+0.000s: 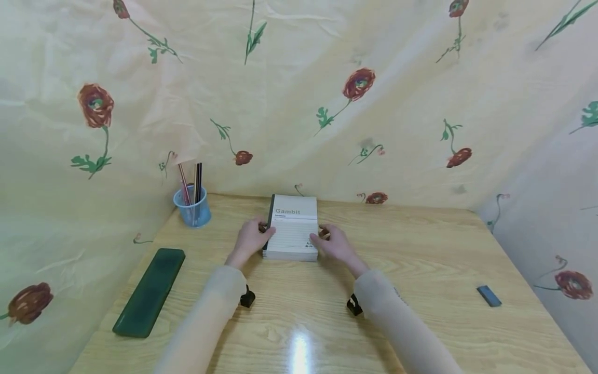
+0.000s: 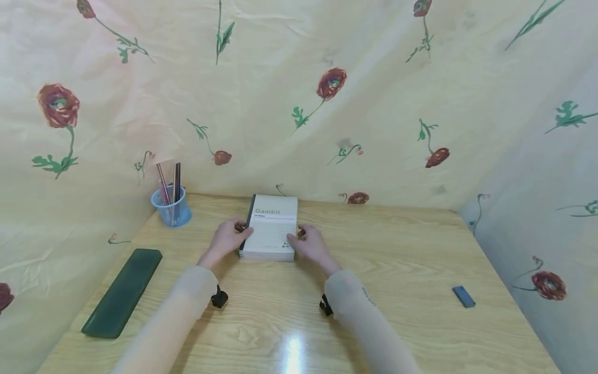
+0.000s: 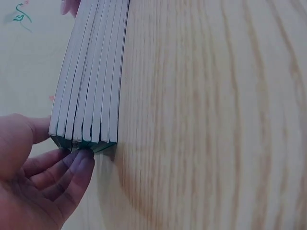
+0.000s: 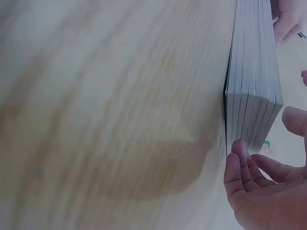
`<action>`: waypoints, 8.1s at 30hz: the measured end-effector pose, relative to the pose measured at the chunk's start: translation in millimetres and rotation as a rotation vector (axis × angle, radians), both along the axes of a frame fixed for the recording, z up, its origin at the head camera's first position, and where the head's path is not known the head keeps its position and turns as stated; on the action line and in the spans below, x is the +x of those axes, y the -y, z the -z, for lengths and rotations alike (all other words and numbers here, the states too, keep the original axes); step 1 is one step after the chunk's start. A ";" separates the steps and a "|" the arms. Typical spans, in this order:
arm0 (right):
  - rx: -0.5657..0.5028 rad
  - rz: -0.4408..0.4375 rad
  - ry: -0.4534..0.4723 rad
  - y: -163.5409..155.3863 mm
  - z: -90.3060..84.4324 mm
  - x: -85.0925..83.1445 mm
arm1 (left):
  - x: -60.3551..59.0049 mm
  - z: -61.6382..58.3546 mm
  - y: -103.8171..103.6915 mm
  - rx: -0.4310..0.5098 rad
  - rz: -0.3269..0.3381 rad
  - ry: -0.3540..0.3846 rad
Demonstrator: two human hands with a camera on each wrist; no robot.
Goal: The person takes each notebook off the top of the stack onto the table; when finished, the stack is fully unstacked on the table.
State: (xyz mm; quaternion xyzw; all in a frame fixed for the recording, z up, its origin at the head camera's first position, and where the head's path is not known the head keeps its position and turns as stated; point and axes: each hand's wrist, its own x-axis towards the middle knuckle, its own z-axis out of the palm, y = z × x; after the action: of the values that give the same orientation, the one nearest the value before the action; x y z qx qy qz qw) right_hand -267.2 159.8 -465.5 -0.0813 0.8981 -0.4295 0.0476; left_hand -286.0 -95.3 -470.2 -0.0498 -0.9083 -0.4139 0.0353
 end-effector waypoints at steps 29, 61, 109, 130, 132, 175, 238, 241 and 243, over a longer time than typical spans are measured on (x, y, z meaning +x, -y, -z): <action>-0.012 0.004 -0.064 3.7 11.0 4.5 | -2.5 2.5 16.5 0.148 -0.074 0.087; 0.044 0.035 -0.041 9.3 9.6 3.9 | 15.1 -2.9 114.0 0.205 -0.364 0.164; 0.033 0.021 -0.031 8.2 10.9 5.1 | 12.6 -19.7 83.3 -0.414 -0.328 0.039; 0.034 0.022 -0.035 8.4 12.1 4.2 | 15.0 -2.7 13.4 0.104 0.019 0.067; 0.035 0.022 -0.033 8.4 11.8 4.2 | 15.7 0.3 9.8 0.117 0.039 0.081; -0.111 0.208 -0.023 -25.9 -7.7 7.1 | 16.7 11.2 -1.6 0.090 -0.007 0.046; 0.139 0.283 0.087 -129.3 -19.2 12.6 | 14.8 15.1 1.3 0.153 -0.023 0.046; 0.129 0.265 0.106 -117.2 -25.2 7.5 | 14.5 14.8 1.8 0.158 -0.023 0.046; 0.100 0.248 0.120 -107.3 -28.3 3.4 | 14.2 14.7 2.4 0.157 -0.022 0.045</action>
State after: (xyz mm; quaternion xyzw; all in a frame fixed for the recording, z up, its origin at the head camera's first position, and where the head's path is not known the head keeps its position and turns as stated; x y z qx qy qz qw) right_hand -263.7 267.2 -437.2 0.0585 0.9171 -0.3909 0.0516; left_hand -271.8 -97.7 -484.9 -0.0277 -0.8740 -0.4846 0.0230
